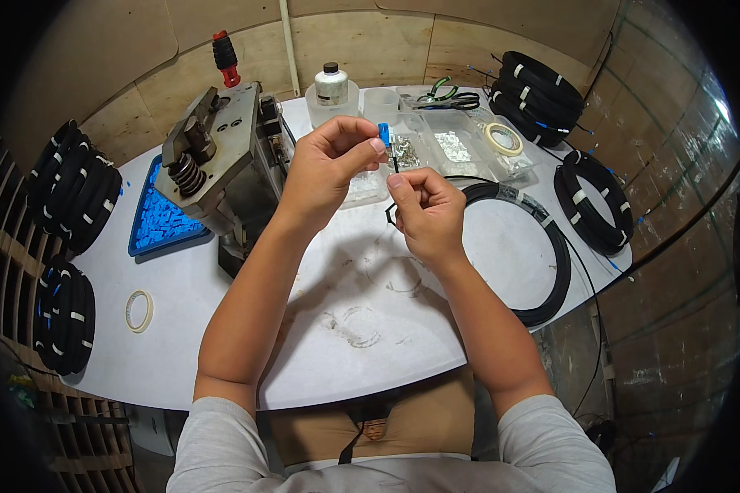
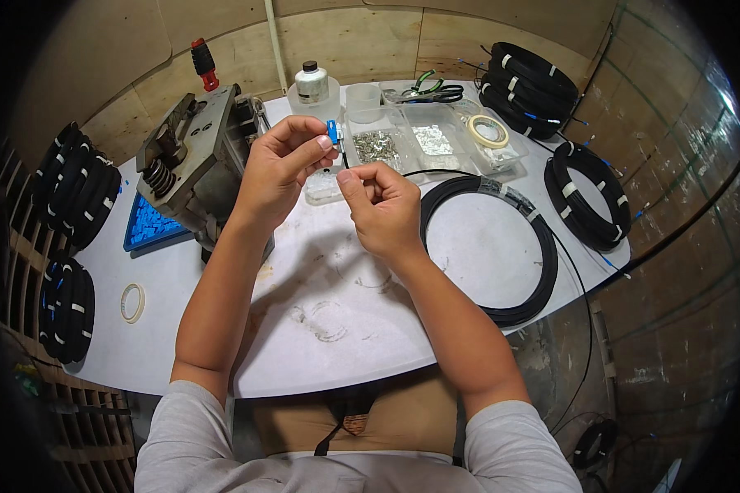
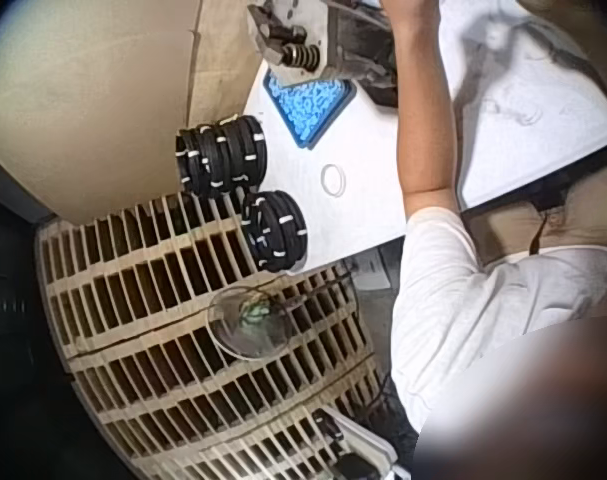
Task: Crimping connectors onto electrical wires using a manual crimp machine and plastic housings.
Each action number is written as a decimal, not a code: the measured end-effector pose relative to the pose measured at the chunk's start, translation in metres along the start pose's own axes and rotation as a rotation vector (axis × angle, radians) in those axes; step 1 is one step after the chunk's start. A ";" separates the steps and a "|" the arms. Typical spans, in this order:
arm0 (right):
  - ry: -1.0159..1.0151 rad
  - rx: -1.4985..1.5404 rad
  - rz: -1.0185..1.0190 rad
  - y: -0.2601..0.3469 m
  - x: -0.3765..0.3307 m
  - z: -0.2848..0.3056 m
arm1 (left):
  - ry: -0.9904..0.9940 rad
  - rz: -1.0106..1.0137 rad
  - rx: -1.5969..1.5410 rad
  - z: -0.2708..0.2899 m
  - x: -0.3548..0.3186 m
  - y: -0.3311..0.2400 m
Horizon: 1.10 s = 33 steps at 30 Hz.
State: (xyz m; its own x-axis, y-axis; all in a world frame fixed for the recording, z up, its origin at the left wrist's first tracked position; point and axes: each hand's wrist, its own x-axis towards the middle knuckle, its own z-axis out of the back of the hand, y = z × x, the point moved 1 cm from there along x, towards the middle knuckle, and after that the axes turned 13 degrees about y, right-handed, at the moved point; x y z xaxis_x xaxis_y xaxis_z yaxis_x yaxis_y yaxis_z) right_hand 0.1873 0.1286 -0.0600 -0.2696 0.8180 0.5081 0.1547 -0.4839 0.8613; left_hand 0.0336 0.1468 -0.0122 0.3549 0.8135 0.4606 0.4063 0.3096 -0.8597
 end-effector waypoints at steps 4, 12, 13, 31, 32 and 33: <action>-0.018 0.027 -0.015 0.003 -0.001 -0.001 | -0.001 -0.026 -0.007 0.000 0.000 0.001; -0.040 0.022 0.007 0.000 0.000 -0.001 | -0.014 -0.012 -0.005 0.000 0.000 0.001; -0.047 0.012 0.023 0.000 0.000 -0.001 | -0.019 -0.002 -0.006 -0.001 0.000 0.001; -0.046 0.037 0.014 0.002 -0.001 -0.002 | 0.004 -0.025 -0.018 -0.002 0.000 0.004; -0.047 0.037 0.013 0.002 -0.001 -0.002 | -0.008 -0.016 -0.011 -0.002 0.000 0.004; -0.043 0.033 0.016 0.002 -0.001 -0.002 | -0.008 -0.016 -0.010 -0.002 0.000 0.004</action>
State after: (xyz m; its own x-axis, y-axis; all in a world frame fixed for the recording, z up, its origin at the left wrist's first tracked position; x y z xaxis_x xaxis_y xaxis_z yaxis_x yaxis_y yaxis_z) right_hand 0.1860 0.1260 -0.0588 -0.2255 0.8234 0.5207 0.1902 -0.4870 0.8524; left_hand 0.0366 0.1469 -0.0153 0.3419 0.8124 0.4725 0.4206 0.3173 -0.8499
